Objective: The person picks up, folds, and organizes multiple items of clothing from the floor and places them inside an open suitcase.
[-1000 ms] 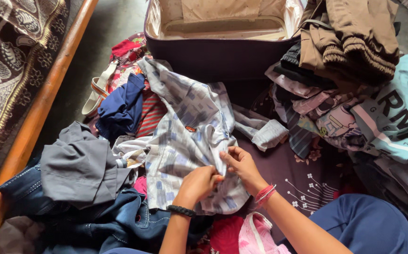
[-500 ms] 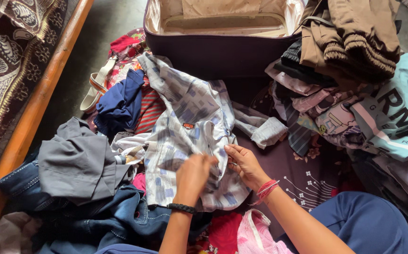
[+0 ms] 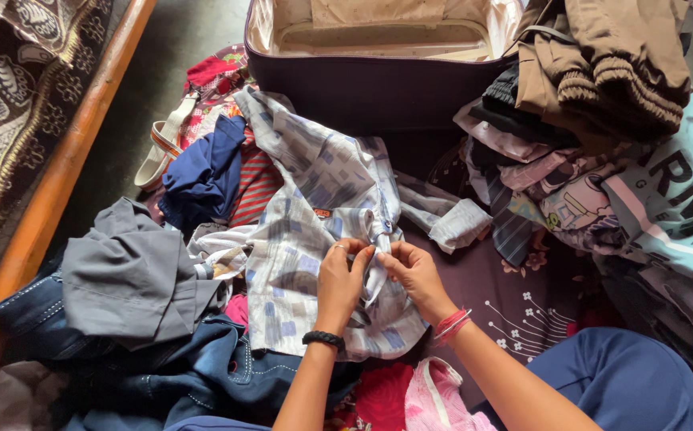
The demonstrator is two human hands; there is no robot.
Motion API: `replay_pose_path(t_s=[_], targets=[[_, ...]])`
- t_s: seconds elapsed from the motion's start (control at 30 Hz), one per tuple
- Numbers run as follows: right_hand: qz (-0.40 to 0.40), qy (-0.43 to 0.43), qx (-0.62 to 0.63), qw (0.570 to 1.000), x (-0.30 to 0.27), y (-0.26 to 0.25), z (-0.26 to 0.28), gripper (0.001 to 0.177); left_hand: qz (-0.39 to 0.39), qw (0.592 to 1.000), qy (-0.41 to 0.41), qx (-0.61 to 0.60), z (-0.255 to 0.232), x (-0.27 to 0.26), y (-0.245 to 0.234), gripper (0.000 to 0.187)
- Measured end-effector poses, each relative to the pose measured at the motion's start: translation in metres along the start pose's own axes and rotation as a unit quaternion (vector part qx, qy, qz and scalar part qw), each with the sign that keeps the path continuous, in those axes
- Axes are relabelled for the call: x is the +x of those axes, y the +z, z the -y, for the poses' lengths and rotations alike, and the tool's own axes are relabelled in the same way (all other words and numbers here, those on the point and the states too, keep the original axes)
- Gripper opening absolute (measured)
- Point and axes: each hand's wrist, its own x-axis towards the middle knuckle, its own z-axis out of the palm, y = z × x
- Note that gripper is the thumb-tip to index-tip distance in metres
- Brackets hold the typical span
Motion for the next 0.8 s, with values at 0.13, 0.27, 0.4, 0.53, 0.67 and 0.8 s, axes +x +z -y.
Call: replay_pose_path(t_s=[0.13,0.27,0.4,0.53,0.67,0.8], targets=[[-0.034,-0.016,-0.016,0.999,-0.002,0.006,0.003,0.019,0.024,0.996,-0.045,-0.075,0.000,0.004,0.000,0.020],[-0.056,-0.040,-0.019,0.997,-0.005,0.006,0.017,0.021,0.029,0.994,-0.061,-0.086,-0.011,0.003,-0.003,0.020],[-0.064,-0.051,-0.034,0.996,-0.008,0.008,0.024,0.025,0.018,0.998,-0.030,-0.059,-0.017,0.001,-0.004,0.020],[-0.070,-0.077,-0.076,0.992,-0.009,0.009,0.026,0.025,0.010,0.995,-0.049,-0.090,-0.016,0.002,-0.003,0.019],[-0.057,-0.094,-0.086,0.990,-0.008,0.007,0.025,0.025,-0.001,0.994,-0.060,-0.088,-0.011,0.004,-0.002,0.019],[-0.035,-0.084,-0.070,0.993,-0.006,0.002,0.023,0.026,-0.005,0.996,-0.043,-0.077,-0.003,0.006,-0.001,0.018]])
